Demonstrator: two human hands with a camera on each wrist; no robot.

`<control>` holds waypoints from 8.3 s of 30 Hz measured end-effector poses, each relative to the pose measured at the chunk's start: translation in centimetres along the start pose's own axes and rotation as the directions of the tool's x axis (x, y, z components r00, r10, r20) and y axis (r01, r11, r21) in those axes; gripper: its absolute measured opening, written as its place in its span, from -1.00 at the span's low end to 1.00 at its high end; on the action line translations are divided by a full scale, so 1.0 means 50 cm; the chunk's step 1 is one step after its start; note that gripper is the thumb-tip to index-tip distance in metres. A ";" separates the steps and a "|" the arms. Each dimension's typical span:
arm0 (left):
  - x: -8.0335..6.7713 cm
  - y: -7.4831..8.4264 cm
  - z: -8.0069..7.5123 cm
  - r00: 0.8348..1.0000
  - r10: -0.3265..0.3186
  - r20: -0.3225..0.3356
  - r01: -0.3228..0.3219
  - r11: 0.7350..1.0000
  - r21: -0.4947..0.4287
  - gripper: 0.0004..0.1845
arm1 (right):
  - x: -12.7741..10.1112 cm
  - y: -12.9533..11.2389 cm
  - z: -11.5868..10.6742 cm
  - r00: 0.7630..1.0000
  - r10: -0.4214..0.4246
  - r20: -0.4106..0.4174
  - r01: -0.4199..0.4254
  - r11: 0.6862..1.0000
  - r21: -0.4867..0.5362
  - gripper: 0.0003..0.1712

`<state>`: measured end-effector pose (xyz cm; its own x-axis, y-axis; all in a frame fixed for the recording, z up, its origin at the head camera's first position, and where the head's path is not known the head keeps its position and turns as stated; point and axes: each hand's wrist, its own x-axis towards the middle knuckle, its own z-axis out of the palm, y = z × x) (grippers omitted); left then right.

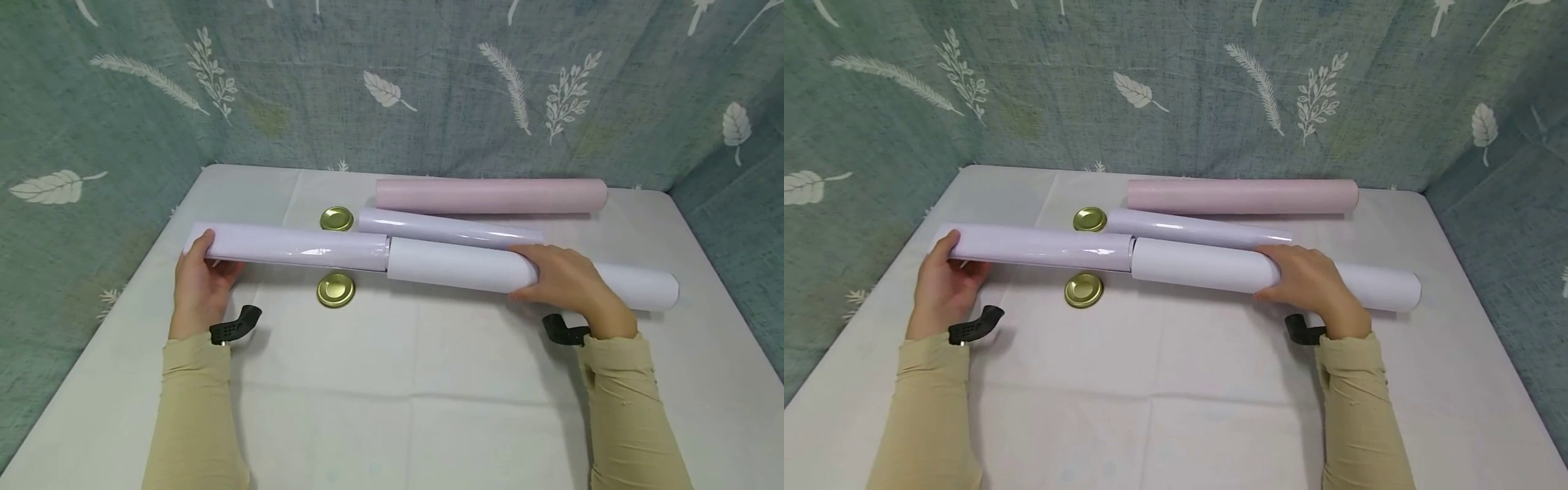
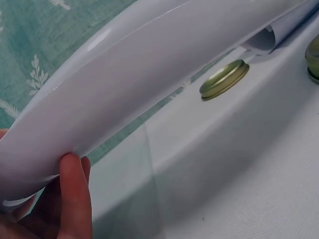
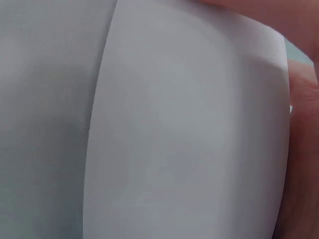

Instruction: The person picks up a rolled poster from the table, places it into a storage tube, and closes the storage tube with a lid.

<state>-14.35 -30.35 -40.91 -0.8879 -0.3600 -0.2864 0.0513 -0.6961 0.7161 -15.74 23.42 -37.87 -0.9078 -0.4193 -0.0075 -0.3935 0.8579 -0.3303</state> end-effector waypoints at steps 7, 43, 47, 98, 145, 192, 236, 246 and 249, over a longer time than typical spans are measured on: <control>0.001 -0.008 0.002 0.999 -0.034 0.014 0.034 0.999 -0.003 -0.43 | -0.001 -0.001 -0.012 1.000 0.013 -0.024 -0.013 1.000 0.011 -0.13; -0.004 -0.012 0.018 0.996 -0.016 0.084 0.007 0.995 0.101 -0.42 | -0.014 0.003 -0.037 0.997 0.075 -0.012 -0.075 0.995 0.062 -0.07; -0.008 -0.006 0.024 0.995 0.018 0.095 -0.022 0.999 0.041 -0.43 | -0.011 0.002 -0.034 0.998 0.062 -0.021 -0.061 0.997 0.054 -0.09; -0.014 -0.082 0.110 0.961 -0.087 0.264 0.140 0.972 -0.189 -0.61 | -0.003 -0.009 -0.021 0.999 0.013 -0.048 -0.012 0.999 0.030 -0.11; -0.003 -0.059 0.077 0.980 0.157 0.120 -0.130 0.970 -0.204 -0.52 | 0.008 -0.009 0.001 0.995 0.037 0.091 -0.042 0.997 0.059 -0.12; -0.006 -0.048 0.064 0.981 0.179 0.075 -0.164 0.972 -0.165 -0.55 | 0.007 -0.012 -0.001 0.993 0.083 0.079 -0.090 0.993 0.077 -0.13; -0.009 -0.052 0.061 0.984 0.173 0.053 -0.164 0.976 -0.140 -0.54 | 0.004 -0.013 0.000 0.995 0.071 0.072 -0.076 0.995 0.064 -0.14; -0.015 -0.050 0.066 0.980 0.198 0.031 -0.196 0.978 -0.076 -0.55 | 0.007 -0.011 0.004 0.996 0.065 0.066 -0.069 0.996 0.062 -0.12; -0.017 -0.049 0.066 0.981 0.188 0.039 -0.186 0.981 -0.051 -0.55 | 0.006 -0.011 0.005 0.995 0.070 0.073 -0.075 0.995 0.064 -0.12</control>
<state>-15.25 -26.29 -40.34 -0.8797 -0.4599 -0.1211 0.2391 -0.6478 0.7233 -15.78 22.73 -37.93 -0.9203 -0.3785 -0.0993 -0.3144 0.8662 -0.3884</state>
